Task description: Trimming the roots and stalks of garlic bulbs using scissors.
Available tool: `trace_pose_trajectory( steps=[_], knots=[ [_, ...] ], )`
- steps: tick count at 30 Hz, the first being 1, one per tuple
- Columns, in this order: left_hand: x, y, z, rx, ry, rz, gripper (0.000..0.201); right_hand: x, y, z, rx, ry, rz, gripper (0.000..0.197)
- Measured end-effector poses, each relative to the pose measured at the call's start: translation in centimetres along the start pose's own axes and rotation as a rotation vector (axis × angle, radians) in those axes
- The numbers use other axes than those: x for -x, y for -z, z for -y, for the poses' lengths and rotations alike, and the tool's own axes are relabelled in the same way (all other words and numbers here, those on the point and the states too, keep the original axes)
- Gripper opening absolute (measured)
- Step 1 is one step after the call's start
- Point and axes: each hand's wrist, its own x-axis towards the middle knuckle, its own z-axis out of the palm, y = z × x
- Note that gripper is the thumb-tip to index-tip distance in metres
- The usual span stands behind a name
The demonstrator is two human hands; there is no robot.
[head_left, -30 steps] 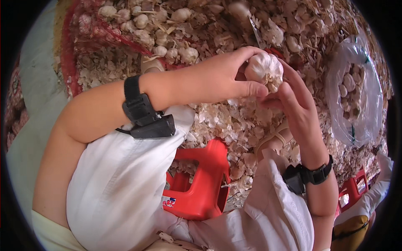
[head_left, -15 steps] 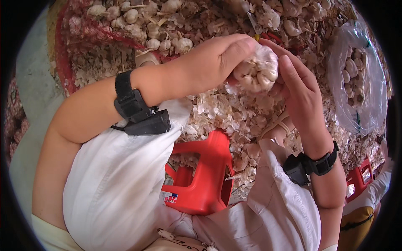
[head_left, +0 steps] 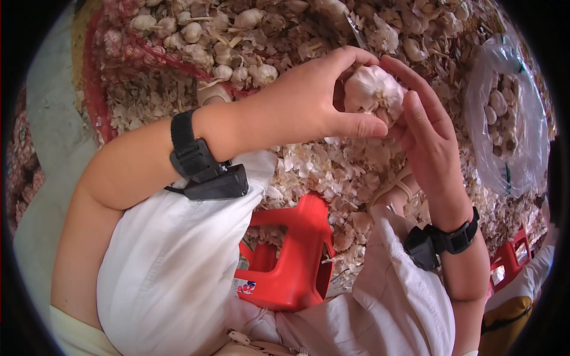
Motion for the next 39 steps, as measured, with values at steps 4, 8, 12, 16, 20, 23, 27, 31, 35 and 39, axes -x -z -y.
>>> trace_pose_trajectory(
  steps=[4,8,12,16,20,23,27,31,35,39],
  knots=[
    [0.2,-0.4,-0.1,0.090,-0.024,-0.006,0.069,-0.1,0.0,-0.3,-0.072,-0.066,0.083,0.050],
    [0.0,0.2,-1.1,0.270,0.102,0.037,0.059,-0.1,0.1,-0.8,-0.102,-0.034,0.090,0.054],
    [0.0,-0.2,-0.6,0.284,0.104,0.070,0.063,-0.3,0.3,-1.1,0.011,0.020,0.062,0.054],
    [-0.3,0.1,0.0,0.335,0.129,0.048,0.064,-0.3,0.5,-1.1,-0.164,-0.032,0.024,0.048],
    [-0.2,-0.4,0.8,0.304,0.042,0.030,0.065,-0.3,1.3,-0.9,-0.383,-0.173,0.086,0.044],
    [0.0,-0.3,-0.9,0.048,0.121,0.044,0.074,-0.5,1.6,-1.4,-0.496,-0.280,0.095,0.047],
    [-0.2,-0.3,-0.6,-0.340,-0.255,-0.073,0.075,-0.6,1.0,-1.5,-0.518,-0.337,0.179,0.052],
    [0.2,-0.3,-0.7,-0.069,-0.048,0.017,0.055,-0.4,1.5,-2.1,-0.406,-0.401,0.167,0.058],
    [0.1,-0.1,-0.5,0.225,0.318,0.142,0.067,-0.4,0.4,-0.8,-0.269,-0.195,0.162,0.058],
    [0.0,0.3,-0.2,0.253,0.259,0.165,0.069,-0.2,-0.2,-0.1,-0.190,-0.184,0.170,0.055]
  ],
)
